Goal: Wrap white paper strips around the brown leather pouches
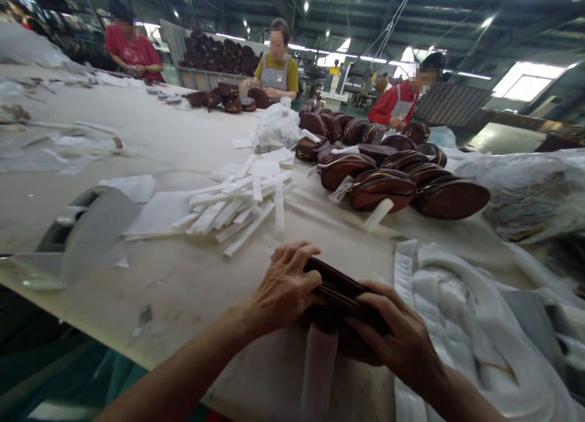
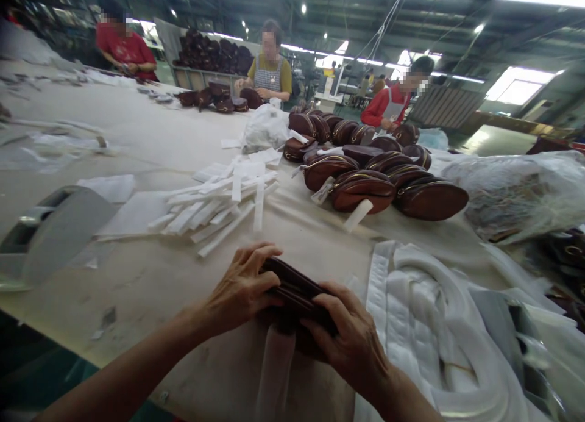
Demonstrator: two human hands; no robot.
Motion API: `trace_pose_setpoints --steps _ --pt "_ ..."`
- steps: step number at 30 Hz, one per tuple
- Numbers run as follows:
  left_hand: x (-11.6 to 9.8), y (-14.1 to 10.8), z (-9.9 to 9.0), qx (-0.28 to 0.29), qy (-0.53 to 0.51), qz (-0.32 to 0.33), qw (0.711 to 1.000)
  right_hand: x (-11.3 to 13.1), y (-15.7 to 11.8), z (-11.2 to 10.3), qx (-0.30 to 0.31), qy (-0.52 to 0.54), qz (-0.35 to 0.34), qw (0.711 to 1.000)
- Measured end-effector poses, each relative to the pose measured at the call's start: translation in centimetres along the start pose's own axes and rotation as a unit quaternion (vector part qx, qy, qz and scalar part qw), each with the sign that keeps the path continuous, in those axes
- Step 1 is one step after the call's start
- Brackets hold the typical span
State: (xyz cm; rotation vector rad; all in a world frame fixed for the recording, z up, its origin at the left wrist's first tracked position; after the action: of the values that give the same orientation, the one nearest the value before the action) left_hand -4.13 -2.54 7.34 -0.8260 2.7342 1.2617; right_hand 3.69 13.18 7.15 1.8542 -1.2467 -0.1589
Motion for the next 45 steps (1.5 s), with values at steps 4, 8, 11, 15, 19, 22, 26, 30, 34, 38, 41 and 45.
trace_pose_setpoints --steps 4,8,11,15,19,22,26,30,34,38,41,45 --pt "0.5 -0.5 1.1 0.011 -0.044 0.051 0.998 -0.5 1.0 -0.4 0.033 0.042 0.013 0.998" --pt "0.5 -0.9 1.8 0.004 -0.031 0.055 0.998 -2.8 4.8 1.3 0.123 0.062 0.117 0.984" --pt "-0.4 -1.1 1.6 -0.017 -0.022 0.060 0.998 -4.5 8.8 5.6 0.191 0.077 0.161 0.965" --pt "-1.2 -1.2 1.1 -0.041 -0.007 0.055 0.998 -5.8 12.6 14.8 0.280 0.166 0.249 0.912" --pt "-1.0 -1.5 1.3 -0.104 0.002 0.054 0.993 -6.6 13.4 22.3 0.313 0.205 0.357 0.856" --pt "-0.8 -1.8 1.7 -0.152 0.015 0.066 0.986 -7.5 13.3 24.7 0.279 0.218 0.377 0.856" --pt "-0.8 -1.9 1.9 -0.140 0.005 0.068 0.988 -9.7 12.9 22.9 0.196 0.212 0.416 0.862" --pt "-0.6 -1.9 0.9 -0.109 -0.034 0.032 0.993 -9.9 12.3 13.9 0.074 0.194 0.373 0.904" --pt "-1.2 -2.2 -0.9 -0.157 -0.025 0.033 0.987 -5.2 9.8 2.9 0.028 0.042 0.133 0.990" --pt "-2.4 -3.0 -1.5 -0.199 0.048 0.073 0.976 -0.6 5.8 -1.8 0.098 0.025 -0.032 0.994" --pt "-2.9 -3.2 -1.1 -0.194 0.083 0.089 0.973 0.4 4.0 -2.3 0.120 0.042 -0.060 0.990" --pt "-2.8 -2.9 -0.3 -0.136 0.053 0.111 0.983 0.3 3.2 -2.2 0.078 0.045 -0.073 0.993"
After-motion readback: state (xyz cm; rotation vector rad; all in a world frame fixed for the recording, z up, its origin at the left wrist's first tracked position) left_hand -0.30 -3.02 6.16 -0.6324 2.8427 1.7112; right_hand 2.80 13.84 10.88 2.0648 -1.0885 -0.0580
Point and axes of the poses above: each hand's wrist, its own y-axis towards the middle knuckle, its own z-axis out of the palm, x = y × z, the point moved 6 cm from there along y, towards the middle knuckle, and after that the axes turned 11 degrees about -x, right-handed, at the moved point
